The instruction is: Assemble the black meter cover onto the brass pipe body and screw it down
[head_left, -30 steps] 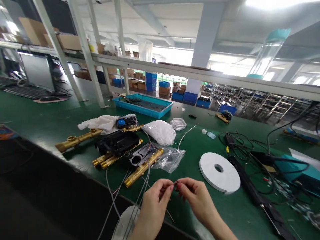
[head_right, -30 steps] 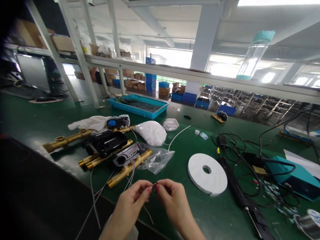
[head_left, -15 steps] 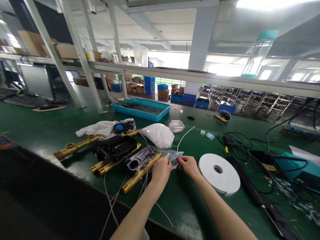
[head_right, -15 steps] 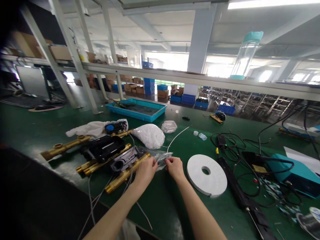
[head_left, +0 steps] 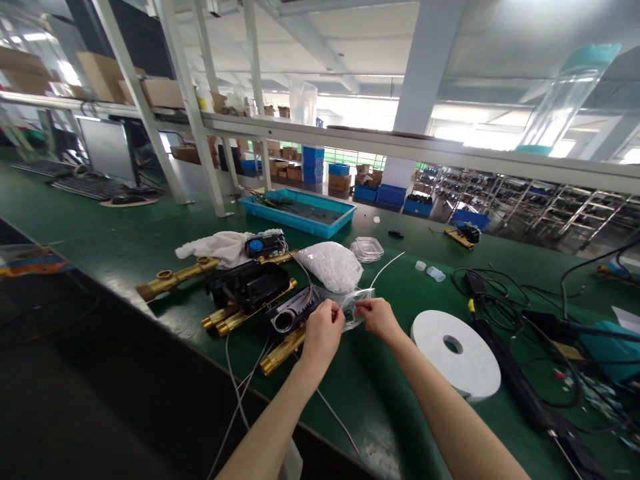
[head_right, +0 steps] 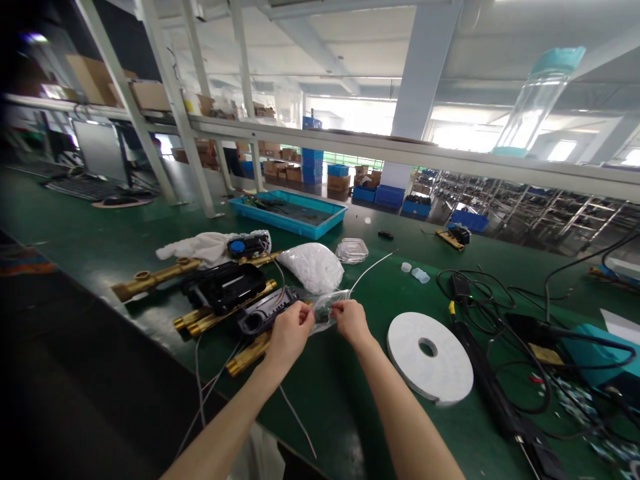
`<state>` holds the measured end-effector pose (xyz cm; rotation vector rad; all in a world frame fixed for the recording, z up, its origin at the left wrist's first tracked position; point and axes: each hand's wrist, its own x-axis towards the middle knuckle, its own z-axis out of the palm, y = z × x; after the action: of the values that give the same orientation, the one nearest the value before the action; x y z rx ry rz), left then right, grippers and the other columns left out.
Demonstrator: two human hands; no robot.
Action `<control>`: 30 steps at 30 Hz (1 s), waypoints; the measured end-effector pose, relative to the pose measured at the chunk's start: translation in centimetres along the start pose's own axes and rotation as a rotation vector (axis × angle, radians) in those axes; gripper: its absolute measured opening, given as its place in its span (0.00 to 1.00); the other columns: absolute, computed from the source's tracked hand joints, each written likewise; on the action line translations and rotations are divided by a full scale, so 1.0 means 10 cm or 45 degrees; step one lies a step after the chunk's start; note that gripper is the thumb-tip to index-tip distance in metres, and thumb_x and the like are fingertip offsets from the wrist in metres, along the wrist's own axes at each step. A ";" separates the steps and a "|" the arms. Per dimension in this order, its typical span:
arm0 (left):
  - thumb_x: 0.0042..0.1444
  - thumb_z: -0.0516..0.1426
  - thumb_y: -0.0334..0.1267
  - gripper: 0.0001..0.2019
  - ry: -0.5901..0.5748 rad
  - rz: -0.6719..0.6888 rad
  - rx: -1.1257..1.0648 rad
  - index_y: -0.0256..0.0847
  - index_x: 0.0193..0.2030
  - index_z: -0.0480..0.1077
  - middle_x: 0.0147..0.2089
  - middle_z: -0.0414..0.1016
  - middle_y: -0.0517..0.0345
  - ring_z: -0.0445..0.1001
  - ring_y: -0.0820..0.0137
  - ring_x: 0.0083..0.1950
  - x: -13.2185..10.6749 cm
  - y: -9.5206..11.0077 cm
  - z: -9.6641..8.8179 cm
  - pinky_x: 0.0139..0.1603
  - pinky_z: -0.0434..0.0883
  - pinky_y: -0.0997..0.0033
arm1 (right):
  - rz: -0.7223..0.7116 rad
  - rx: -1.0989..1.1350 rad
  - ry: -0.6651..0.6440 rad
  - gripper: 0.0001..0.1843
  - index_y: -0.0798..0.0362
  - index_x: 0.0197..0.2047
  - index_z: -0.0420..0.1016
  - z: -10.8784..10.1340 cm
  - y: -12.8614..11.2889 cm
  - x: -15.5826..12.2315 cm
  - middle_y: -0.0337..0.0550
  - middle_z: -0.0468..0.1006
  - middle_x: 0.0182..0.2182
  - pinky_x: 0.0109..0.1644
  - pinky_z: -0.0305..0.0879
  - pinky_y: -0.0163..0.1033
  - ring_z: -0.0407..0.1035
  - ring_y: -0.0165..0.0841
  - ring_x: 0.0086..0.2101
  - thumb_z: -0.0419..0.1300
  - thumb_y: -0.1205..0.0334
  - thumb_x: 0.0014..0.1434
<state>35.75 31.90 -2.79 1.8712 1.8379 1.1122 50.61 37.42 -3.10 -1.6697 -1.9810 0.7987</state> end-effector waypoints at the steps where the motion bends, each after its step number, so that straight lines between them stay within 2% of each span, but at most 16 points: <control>1: 0.62 0.54 0.36 0.07 0.008 -0.007 -0.024 0.35 0.34 0.68 0.34 0.72 0.58 0.72 0.71 0.35 0.01 -0.02 -0.01 0.39 0.71 0.67 | -0.026 -0.037 0.008 0.13 0.56 0.46 0.73 -0.01 -0.02 -0.01 0.44 0.78 0.40 0.45 0.71 0.45 0.73 0.32 0.39 0.57 0.56 0.63; 4: 0.62 0.54 0.35 0.07 0.003 -0.008 -0.095 0.35 0.34 0.68 0.34 0.72 0.58 0.72 0.71 0.35 0.00 -0.02 -0.03 0.38 0.71 0.67 | -0.113 -0.146 0.014 0.12 0.55 0.46 0.75 -0.03 -0.07 -0.07 0.45 0.78 0.44 0.53 0.67 0.49 0.71 0.35 0.47 0.57 0.58 0.63; 7: 0.60 0.54 0.33 0.05 -0.042 0.034 -0.167 0.37 0.33 0.69 0.34 0.73 0.57 0.73 0.70 0.35 -0.09 0.03 -0.08 0.39 0.70 0.67 | -0.181 -0.243 0.003 0.10 0.54 0.43 0.77 -0.01 -0.10 -0.18 0.47 0.79 0.42 0.53 0.65 0.48 0.72 0.37 0.46 0.55 0.63 0.63; 10: 0.59 0.54 0.34 0.04 -0.046 0.052 -0.242 0.40 0.36 0.70 0.36 0.75 0.54 0.74 0.67 0.37 -0.26 0.07 -0.23 0.40 0.69 0.67 | -0.220 -0.305 0.036 0.13 0.52 0.39 0.79 -0.01 -0.07 -0.32 0.49 0.81 0.40 0.51 0.65 0.45 0.74 0.40 0.45 0.53 0.66 0.62; 12: 0.59 0.54 0.37 0.05 -0.008 0.016 -0.295 0.42 0.37 0.70 0.38 0.76 0.54 0.75 0.66 0.38 -0.38 0.04 -0.39 0.40 0.69 0.68 | -0.244 -0.315 0.082 0.14 0.52 0.41 0.79 -0.05 -0.01 -0.42 0.49 0.80 0.42 0.51 0.64 0.43 0.73 0.41 0.46 0.51 0.65 0.62; 14: 0.60 0.53 0.42 0.08 0.053 -0.067 -0.351 0.43 0.36 0.69 0.36 0.75 0.56 0.74 0.67 0.36 -0.47 -0.06 -0.59 0.38 0.69 0.69 | -0.257 -0.310 0.145 0.16 0.52 0.43 0.78 -0.11 0.04 -0.51 0.49 0.79 0.44 0.50 0.64 0.43 0.73 0.41 0.46 0.50 0.63 0.62; 17: 0.60 0.50 0.49 0.14 0.133 -0.266 -0.458 0.41 0.33 0.65 0.26 0.69 0.61 0.70 0.71 0.25 -0.53 -0.32 -0.87 0.26 0.67 0.72 | -0.252 -0.294 0.241 0.19 0.54 0.48 0.76 -0.18 0.08 -0.60 0.50 0.78 0.46 0.46 0.66 0.45 0.74 0.42 0.42 0.47 0.61 0.62; 19: 0.59 0.48 0.53 0.17 0.118 -0.398 -0.550 0.41 0.32 0.62 0.21 0.64 0.65 0.62 0.75 0.17 -0.51 -0.50 -1.01 0.17 0.60 0.75 | -0.258 -0.275 0.267 0.20 0.54 0.48 0.75 -0.18 0.05 -0.64 0.49 0.78 0.45 0.44 0.66 0.45 0.75 0.42 0.40 0.47 0.60 0.62; 21: 0.58 0.47 0.55 0.19 0.074 -0.494 -0.632 0.40 0.31 0.61 0.20 0.63 0.65 0.58 0.77 0.14 -0.49 -0.64 -1.09 0.13 0.56 0.77 | -0.278 -0.253 0.259 0.19 0.53 0.48 0.76 -0.12 -0.02 -0.66 0.48 0.79 0.44 0.43 0.67 0.44 0.75 0.41 0.38 0.48 0.59 0.61; 26: 0.56 0.50 0.58 0.22 0.013 -0.578 -0.729 0.38 0.35 0.63 0.22 0.67 0.63 0.62 0.76 0.16 -0.51 -0.75 -1.19 0.12 0.56 0.79 | -0.347 -0.186 0.207 0.18 0.51 0.46 0.77 0.06 -0.27 -0.72 0.45 0.80 0.42 0.42 0.69 0.41 0.75 0.38 0.38 0.49 0.59 0.61; 28: 0.56 0.50 0.58 0.22 0.027 -0.565 -0.725 0.38 0.35 0.65 0.21 0.66 0.64 0.60 0.78 0.15 -0.56 -0.75 -1.25 0.13 0.55 0.80 | -0.353 -0.094 0.223 0.17 0.51 0.45 0.77 0.04 -0.39 -0.81 0.45 0.81 0.39 0.38 0.70 0.39 0.75 0.36 0.34 0.49 0.57 0.61; 30: 0.56 0.51 0.58 0.22 0.055 -0.536 -0.705 0.38 0.32 0.66 0.19 0.64 0.66 0.58 0.79 0.15 -0.65 -0.76 -1.32 0.15 0.55 0.80 | -0.334 0.056 0.305 0.18 0.51 0.48 0.76 -0.08 -0.50 -0.98 0.44 0.81 0.34 0.31 0.69 0.38 0.73 0.34 0.28 0.51 0.54 0.61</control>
<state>21.98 22.84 -1.29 1.1013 1.6147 1.3275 49.25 27.35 1.19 -1.3718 -1.9442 0.5176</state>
